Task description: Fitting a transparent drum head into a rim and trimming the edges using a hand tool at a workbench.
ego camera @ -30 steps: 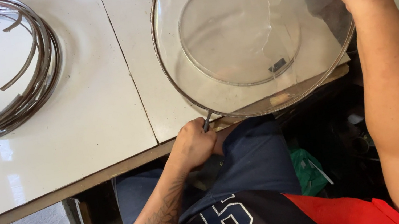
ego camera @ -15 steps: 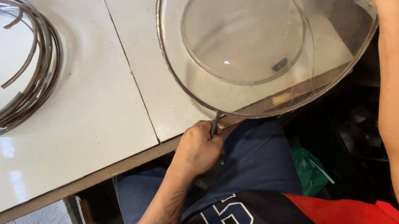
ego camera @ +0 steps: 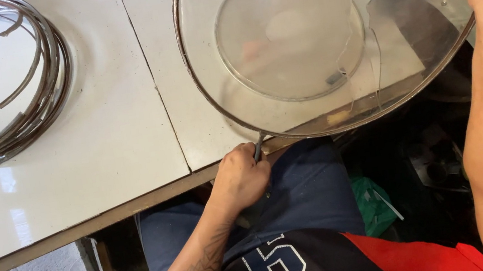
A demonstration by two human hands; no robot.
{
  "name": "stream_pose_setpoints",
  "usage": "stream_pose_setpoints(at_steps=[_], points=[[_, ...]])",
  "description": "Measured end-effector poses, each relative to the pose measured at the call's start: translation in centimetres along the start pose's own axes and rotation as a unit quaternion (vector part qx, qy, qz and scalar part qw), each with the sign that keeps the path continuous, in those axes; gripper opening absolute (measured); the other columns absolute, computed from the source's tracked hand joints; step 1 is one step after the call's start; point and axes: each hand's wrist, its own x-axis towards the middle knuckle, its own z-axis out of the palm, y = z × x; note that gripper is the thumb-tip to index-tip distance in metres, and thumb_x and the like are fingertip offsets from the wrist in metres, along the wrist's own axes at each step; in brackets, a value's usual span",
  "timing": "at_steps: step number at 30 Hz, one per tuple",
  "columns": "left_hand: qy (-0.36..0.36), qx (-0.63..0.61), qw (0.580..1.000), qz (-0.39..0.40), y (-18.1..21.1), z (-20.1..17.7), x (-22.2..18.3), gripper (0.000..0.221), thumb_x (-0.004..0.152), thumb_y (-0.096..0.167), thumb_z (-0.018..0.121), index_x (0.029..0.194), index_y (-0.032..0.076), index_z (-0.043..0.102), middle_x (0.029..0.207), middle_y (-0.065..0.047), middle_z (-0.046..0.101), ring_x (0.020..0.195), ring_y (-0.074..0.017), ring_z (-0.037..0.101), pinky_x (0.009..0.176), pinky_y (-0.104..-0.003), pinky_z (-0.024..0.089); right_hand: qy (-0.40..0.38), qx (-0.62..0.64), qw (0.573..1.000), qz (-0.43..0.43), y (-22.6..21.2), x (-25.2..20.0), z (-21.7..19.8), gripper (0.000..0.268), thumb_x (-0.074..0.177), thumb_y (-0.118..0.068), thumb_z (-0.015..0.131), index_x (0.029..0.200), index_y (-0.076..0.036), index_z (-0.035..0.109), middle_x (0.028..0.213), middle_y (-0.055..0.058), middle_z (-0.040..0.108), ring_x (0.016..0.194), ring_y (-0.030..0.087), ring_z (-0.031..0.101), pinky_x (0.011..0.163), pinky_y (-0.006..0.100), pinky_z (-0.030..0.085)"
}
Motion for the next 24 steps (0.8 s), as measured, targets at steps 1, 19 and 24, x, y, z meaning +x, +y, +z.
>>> stream_pose_setpoints(at_steps=[1, 19, 24], points=[[0.006, 0.000, 1.000, -0.002, 0.1, 0.0, -0.1, 0.025, 0.080, 0.018, 0.057, 0.087, -0.003, 0.068, 0.085, -0.027, 0.068, 0.095, -0.0513, 0.067, 0.084, -0.058, 0.056, 0.000, -0.002, 1.000, 0.002, -0.1, 0.0, 0.0, 0.028, 0.116, -0.017, 0.046, 0.089, -0.019, 0.041, 0.077, -0.001, 0.039, 0.060, 0.018, 0.039, 0.043, 0.041, 0.025], [0.000, -0.027, 0.998, -0.064, 0.8, -0.1, -0.5, 0.013, 0.080, 0.016, 0.053, 0.074, 0.007, 0.060, 0.085, -0.008, 0.070, 0.080, -0.0271, 0.065, 0.073, -0.038, 0.050, -0.004, -0.030, 0.999, 0.033, -0.9, -0.3, 0.1, 0.033, 0.123, -0.028, 0.048, 0.091, -0.022, 0.054, 0.075, -0.002, 0.048, 0.057, 0.020, 0.046, 0.043, 0.044, 0.027], [-0.026, -0.021, 0.996, -0.078, 1.4, -0.7, -1.1, 0.013, 0.078, 0.016, 0.050, 0.074, 0.010, 0.062, 0.080, -0.007, 0.070, 0.080, -0.0290, 0.066, 0.073, -0.040, 0.050, 0.017, 0.002, 0.999, -0.027, -0.9, -0.8, 1.3, 0.067, 0.137, -0.034, 0.048, 0.073, -0.014, 0.045, 0.064, -0.003, 0.045, 0.058, 0.011, 0.049, 0.051, 0.035, 0.035]])
